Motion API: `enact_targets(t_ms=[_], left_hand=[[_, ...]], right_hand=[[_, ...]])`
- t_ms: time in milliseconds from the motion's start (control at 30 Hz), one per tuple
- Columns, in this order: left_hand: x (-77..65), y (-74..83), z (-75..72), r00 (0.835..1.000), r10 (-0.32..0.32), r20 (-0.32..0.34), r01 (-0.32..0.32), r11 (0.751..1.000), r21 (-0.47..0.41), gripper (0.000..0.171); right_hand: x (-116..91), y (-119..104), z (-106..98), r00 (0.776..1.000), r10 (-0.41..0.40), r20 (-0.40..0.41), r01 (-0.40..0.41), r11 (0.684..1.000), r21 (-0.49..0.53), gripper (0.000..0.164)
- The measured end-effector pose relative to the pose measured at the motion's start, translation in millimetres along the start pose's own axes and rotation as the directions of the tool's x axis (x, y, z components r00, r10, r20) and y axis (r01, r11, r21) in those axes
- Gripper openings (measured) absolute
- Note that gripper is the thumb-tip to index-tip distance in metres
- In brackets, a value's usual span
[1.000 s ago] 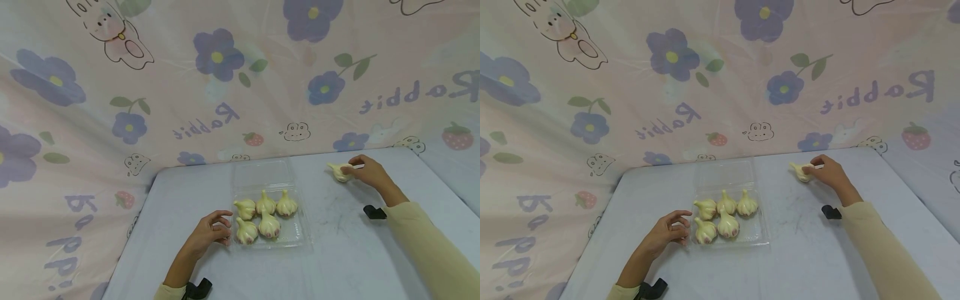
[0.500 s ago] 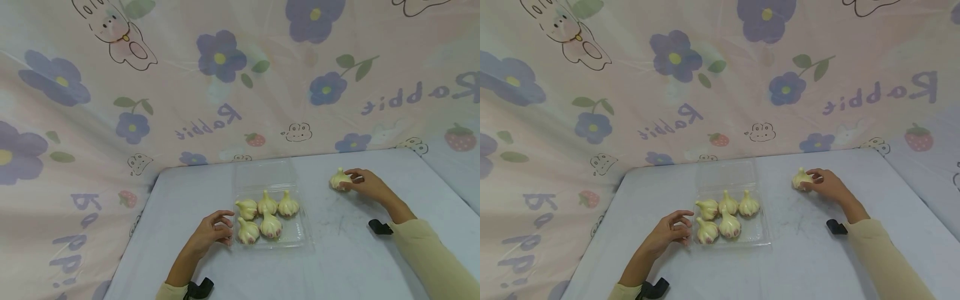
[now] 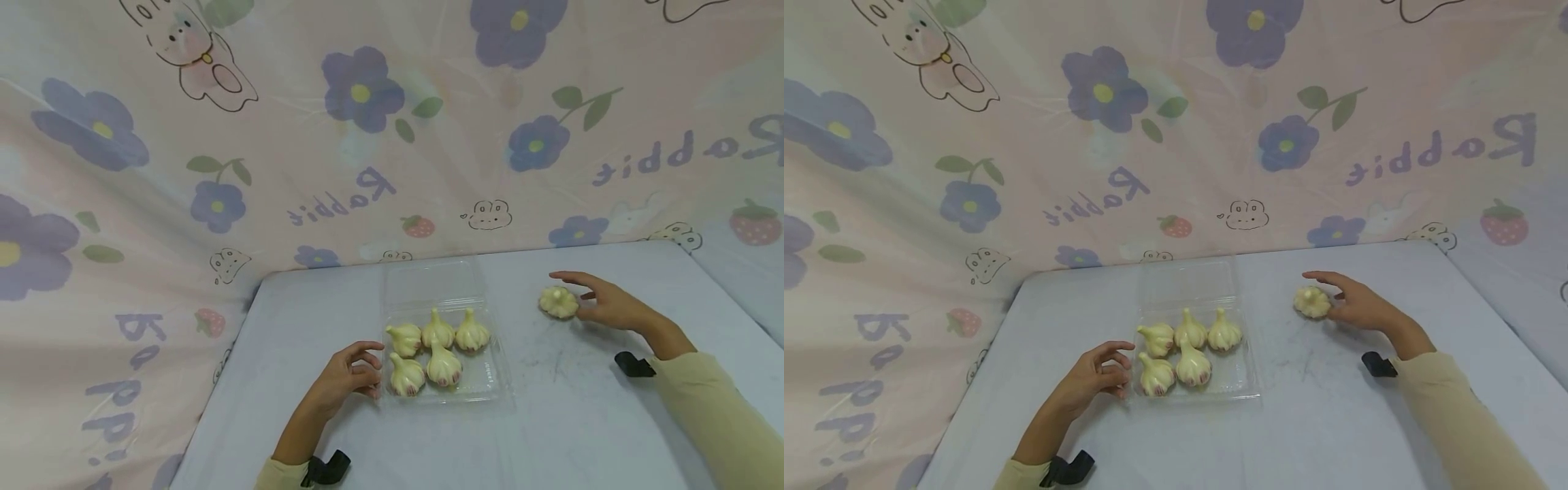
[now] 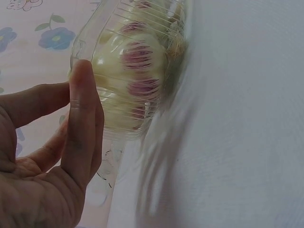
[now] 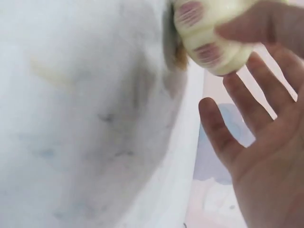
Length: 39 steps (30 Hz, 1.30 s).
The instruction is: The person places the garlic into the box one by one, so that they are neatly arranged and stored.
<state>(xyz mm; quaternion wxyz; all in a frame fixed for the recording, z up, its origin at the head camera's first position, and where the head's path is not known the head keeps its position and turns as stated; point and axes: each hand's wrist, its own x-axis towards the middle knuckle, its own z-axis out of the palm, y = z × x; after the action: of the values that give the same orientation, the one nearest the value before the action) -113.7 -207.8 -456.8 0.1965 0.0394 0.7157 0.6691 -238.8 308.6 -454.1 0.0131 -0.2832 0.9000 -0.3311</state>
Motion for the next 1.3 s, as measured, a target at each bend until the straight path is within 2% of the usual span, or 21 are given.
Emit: enact_targets(t_ms=[100, 200, 300, 500, 633, 733, 933, 1100, 1300], left_hand=[[0.7, -0.7, -0.1, 1.0, -0.003, -0.002, 0.003, 1.0, -0.006, 0.056], [1.2, -1.7, -0.2, 1.0, -0.007, -0.002, 0.006, 1.0, -0.01, 0.057], [1.2, -2.2, -0.2, 1.0, -0.009, 0.001, 0.009, 1.0, -0.012, 0.057], [1.3, -2.1, 0.4, 1.0, -0.01, 0.0, 0.01, 1.0, -0.012, 0.057], [1.5, -2.7, 0.8, 1.0, -0.01, 0.003, 0.01, 1.0, -0.012, 0.057], [1.5, -3.9, 0.7, 1.0, -0.009, 0.004, 0.009, 1.0, -0.014, 0.057], [-1.1, -3.7, -1.0, 1.0, -0.002, 0.005, 0.002, 1.0, -0.015, 0.058], [-0.5, -3.5, -2.1, 1.0, 0.005, 0.007, -0.005, 1.0, -0.008, 0.057], [1.3, -3.4, -1.2, 1.0, 0.004, 0.006, -0.003, 1.0, -0.006, 0.057]], right_hand=[[1.9, -1.5, -3.2, 1.0, -0.024, 0.009, 0.025, 0.999, -0.038, 0.063], [3.4, -3.7, -5.6, 0.999, 0.034, 0.029, -0.032, 0.998, -0.05, 0.053], [4.3, -3.8, -6.2, 0.995, 0.086, 0.043, -0.084, 0.995, -0.045, 0.054], [7.1, 0.2, 0.4, 0.987, 0.158, 0.005, -0.158, 0.987, -0.025, 0.054], [8.8, 0.8, 4.3, 0.99, 0.143, 0.001, -0.143, 0.989, 0.028, 0.055], [8.3, 0.5, 4.6, 0.995, 0.102, 0.011, -0.103, 0.992, 0.071, 0.06], [4.6, 1.5, 2.8, 1.0, 0.015, -0.002, -0.015, 0.997, 0.076, 0.056], [6.9, 4.1, 3.2, 0.999, 0.037, -0.01, -0.036, 0.997, 0.066, 0.054], [9.4, 7.4, 7.8, 0.991, 0.131, -0.005, -0.13, 0.988, 0.084, 0.051]])
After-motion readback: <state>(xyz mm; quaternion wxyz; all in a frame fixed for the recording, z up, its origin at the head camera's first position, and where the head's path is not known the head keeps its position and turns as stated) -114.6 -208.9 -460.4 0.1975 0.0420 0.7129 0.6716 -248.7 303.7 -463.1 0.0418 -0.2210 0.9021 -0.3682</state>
